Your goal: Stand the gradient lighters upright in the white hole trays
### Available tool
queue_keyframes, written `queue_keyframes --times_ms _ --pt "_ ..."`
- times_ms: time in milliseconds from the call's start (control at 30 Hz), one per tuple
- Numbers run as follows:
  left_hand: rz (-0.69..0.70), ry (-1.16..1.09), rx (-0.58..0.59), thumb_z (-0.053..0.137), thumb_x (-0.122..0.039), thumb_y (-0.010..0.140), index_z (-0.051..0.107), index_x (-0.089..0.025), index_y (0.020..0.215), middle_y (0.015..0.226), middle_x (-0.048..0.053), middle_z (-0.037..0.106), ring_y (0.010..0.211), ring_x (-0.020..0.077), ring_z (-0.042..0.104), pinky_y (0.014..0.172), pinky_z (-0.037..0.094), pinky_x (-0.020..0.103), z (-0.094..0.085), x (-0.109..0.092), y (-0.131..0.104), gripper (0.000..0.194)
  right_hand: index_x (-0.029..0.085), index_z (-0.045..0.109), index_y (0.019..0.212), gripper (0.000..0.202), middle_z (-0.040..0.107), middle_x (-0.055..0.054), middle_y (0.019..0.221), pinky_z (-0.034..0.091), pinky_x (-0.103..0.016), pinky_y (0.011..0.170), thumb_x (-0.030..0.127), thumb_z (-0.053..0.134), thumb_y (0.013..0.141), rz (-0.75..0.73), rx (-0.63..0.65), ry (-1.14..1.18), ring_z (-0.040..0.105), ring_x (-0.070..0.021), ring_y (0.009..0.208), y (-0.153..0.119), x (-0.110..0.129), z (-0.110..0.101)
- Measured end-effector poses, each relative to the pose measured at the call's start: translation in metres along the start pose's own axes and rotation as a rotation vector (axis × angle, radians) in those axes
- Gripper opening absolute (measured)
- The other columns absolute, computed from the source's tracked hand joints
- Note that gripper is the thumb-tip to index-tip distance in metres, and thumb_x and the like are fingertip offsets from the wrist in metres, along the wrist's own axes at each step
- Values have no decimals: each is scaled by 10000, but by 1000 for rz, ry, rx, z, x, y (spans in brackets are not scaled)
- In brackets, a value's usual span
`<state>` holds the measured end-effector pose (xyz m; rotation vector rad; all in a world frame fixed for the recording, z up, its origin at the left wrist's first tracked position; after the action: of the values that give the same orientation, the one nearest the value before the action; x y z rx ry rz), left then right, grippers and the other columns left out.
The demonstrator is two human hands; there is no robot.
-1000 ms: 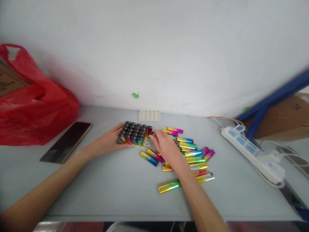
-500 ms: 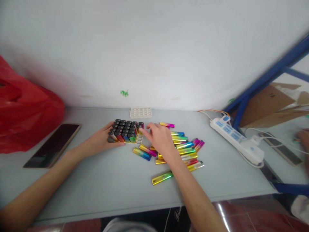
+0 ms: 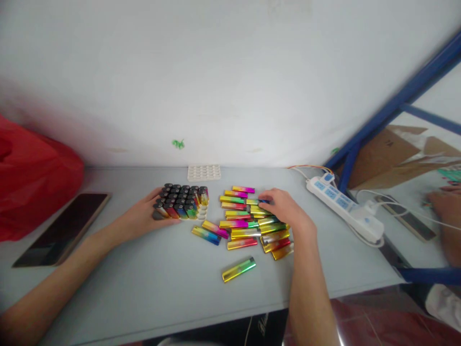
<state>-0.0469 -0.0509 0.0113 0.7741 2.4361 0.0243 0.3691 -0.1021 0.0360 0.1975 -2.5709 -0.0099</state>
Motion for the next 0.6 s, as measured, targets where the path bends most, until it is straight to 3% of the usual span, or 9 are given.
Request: queue_keyframes --times_ms 300,500,600 --pt "-16 15 29 698 -798 847 621 -215 1467 1605 128 569 1425 358 630 1301 437 485 3 3 0 855 226 816 1038 153 795 -91 1052 592 -380 883 287 716 941 -32 71 6 753 -255 943 4 8 7" --pt "-20 14 33 720 -790 831 628 -210 1470 1630 145 550 1434 397 621 1306 427 523 3 3 -1 868 236 682 1139 228 789 -91 1134 590 -392 863 417 640 1006 -41 -130 206 739 -263 1031 3 22 -5" --pt "-4 12 17 735 -754 836 625 -208 1478 1640 147 543 1449 403 610 1309 427 517 3 3 -1 850 236 685 1129 309 789 -68 1043 573 -379 846 512 681 990 -30 -276 326 736 -242 939 7 33 -7"
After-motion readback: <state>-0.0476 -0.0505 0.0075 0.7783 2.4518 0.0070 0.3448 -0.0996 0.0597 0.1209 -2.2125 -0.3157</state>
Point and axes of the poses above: each hand's wrist, its own y-axis towards the middle knuckle, its own z-axis out of the palm, x = y × z, the point moved 6 cm from there along y, towards the middle knuckle
